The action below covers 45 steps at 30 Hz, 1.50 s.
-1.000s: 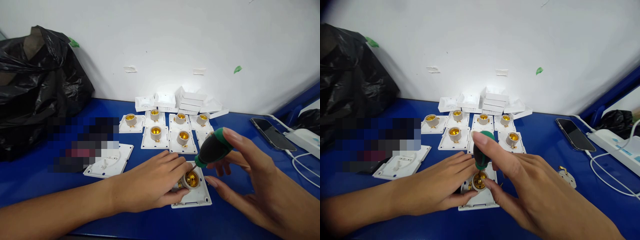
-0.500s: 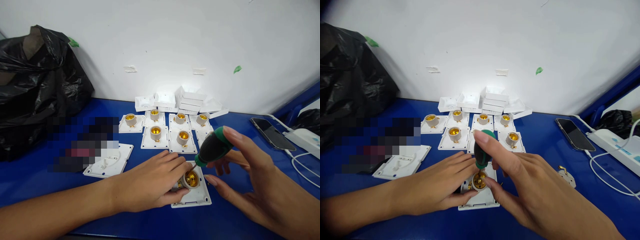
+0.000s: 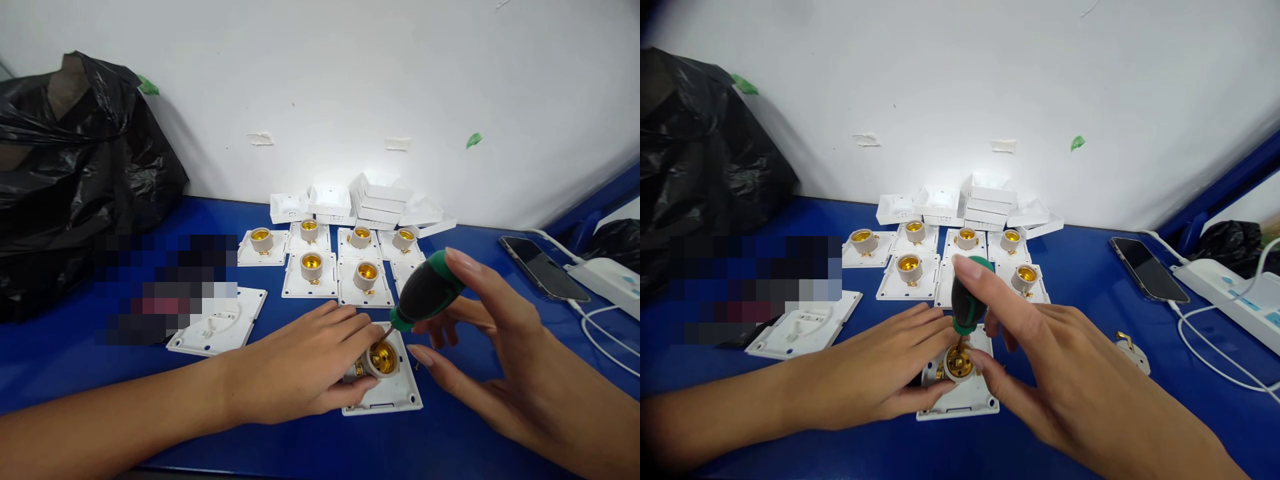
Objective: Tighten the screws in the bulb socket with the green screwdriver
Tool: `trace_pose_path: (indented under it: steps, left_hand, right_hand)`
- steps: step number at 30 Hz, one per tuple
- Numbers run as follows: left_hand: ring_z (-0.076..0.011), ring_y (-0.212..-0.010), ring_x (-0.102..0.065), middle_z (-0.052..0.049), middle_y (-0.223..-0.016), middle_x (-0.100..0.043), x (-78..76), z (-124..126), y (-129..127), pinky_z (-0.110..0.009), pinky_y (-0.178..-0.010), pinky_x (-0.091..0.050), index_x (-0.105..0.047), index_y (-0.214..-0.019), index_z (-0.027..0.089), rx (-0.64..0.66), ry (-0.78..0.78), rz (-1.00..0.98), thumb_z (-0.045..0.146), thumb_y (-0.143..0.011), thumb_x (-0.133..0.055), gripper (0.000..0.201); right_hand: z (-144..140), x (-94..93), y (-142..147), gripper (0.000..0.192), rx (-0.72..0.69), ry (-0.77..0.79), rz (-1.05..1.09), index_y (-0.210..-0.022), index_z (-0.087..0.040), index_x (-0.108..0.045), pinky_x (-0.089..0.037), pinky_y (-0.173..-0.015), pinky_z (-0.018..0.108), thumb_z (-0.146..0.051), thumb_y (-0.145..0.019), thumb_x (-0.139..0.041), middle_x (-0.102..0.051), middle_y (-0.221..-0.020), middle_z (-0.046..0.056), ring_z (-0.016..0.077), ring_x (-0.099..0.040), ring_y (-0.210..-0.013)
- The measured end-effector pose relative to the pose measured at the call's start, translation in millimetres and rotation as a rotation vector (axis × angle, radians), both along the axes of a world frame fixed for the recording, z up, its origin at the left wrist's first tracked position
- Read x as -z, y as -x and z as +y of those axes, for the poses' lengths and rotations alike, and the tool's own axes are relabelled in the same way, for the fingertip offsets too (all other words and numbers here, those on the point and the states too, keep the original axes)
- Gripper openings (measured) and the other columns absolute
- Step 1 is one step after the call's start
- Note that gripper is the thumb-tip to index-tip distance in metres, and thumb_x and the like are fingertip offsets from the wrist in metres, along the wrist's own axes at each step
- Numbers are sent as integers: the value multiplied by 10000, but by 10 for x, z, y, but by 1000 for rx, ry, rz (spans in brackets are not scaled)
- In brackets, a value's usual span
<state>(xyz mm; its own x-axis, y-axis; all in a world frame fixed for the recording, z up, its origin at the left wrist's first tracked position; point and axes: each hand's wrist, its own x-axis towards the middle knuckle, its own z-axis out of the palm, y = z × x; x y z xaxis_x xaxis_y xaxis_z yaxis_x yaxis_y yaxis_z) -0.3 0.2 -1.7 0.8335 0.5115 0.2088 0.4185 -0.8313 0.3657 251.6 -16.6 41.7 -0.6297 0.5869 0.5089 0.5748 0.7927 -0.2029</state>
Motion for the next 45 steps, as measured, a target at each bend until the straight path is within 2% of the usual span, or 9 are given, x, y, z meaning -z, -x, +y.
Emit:
trace_pose_path:
  steps: [11, 21, 23, 26, 30, 32, 35, 40, 45]
  left_hand:
    - [-282, -1058, -640, -79, -1101, -684, -6, -6, -2, -434, -1004, -482, -561, -1120, 187, 0, -8, 15, 349, -1005, -651, 218]
    - [-276, -1030, -640, -78, -1096, -682, -11, 5, -1, -424, -970, -484, -560, -1092, 190, 8, -15, 22, 352, -1009, -639, 198]
    - [-275, -1031, -638, -78, -1099, -678, -10, 6, -1, -423, -976, -479, -560, -1094, 189, 9, -14, 19, 354, -1014, -630, 197]
    - [-270, -1024, -639, -73, -1087, -677, -3, 5, 1, -415, -975, -478, -562, -1113, 191, 2, -8, 8, 347, -1014, -624, 195]
    - [-264, -1011, -643, -63, -1076, -674, 6, 8, 7, -406, -961, -483, -568, -1127, 198, 3, 5, -14, 340, -1008, -625, 194]
    - [-265, -1013, -643, -62, -1072, -673, 8, 8, 9, -405, -958, -485, -570, -1091, 203, 4, 2, -19, 339, -1006, -627, 170]
    - [-274, -1023, -644, -70, -1065, -678, 7, 4, 7, -422, -975, -485, -562, -1103, 194, 1, -4, -8, 350, -1007, -630, 195]
    - [-277, -1013, -645, -75, -1066, -676, 0, 4, 5, -429, -971, -489, -556, -1114, 191, 3, -4, 23, 346, -1013, -614, 194]
    - [-269, -992, -650, -74, -1045, -676, 10, 7, 13, -427, -968, -495, -573, -1128, 189, 11, -4, -19, 376, -1027, -589, 213]
  right_hand:
    - [17, -3, 15, 780, -4, 13, 6, -1672, -287, -61, -654, -633, 311, -299, -1025, -497, -671, -840, -6, 192, -719, -652]
    - [8, 16, -6, 793, -28, 44, 26, -1670, -291, -75, -658, -650, 318, -280, -1012, -517, -684, -868, 0, 192, -713, -664]
    - [5, 20, -3, 804, -37, 59, 35, -1669, -291, -80, -657, -647, 315, -255, -1002, -527, -697, -900, 3, 187, -713, -672]
    - [10, 45, -2, 842, -33, 62, 75, -1665, -317, -106, -657, -664, 340, -202, -974, -575, -721, -1104, 40, 191, -723, -751]
    - [32, 124, -29, 879, -65, 26, 244, -1629, -366, -265, -651, -626, 366, -136, -898, -695, -697, -1281, 69, 228, -736, -863]
    - [37, 174, -57, 889, -80, 34, 296, -1610, -370, -318, -667, -640, 372, -141, -867, -749, -691, -1311, 72, 247, -748, -925]
    - [27, 243, -101, 920, -64, 17, 263, -1619, -364, -288, -692, -702, 374, -155, -863, -771, -702, -1323, 58, 249, -758, -995]
    - [15, 273, -79, 897, -64, -56, 222, -1604, -346, -297, -703, -758, 386, -138, -868, -766, -753, -1220, 33, 232, -778, -920]
    - [154, 184, 52, 994, -198, -10, 341, -1607, -342, -257, -676, -646, 343, -37, -816, -775, -669, -1259, 70, 216, -753, -902]
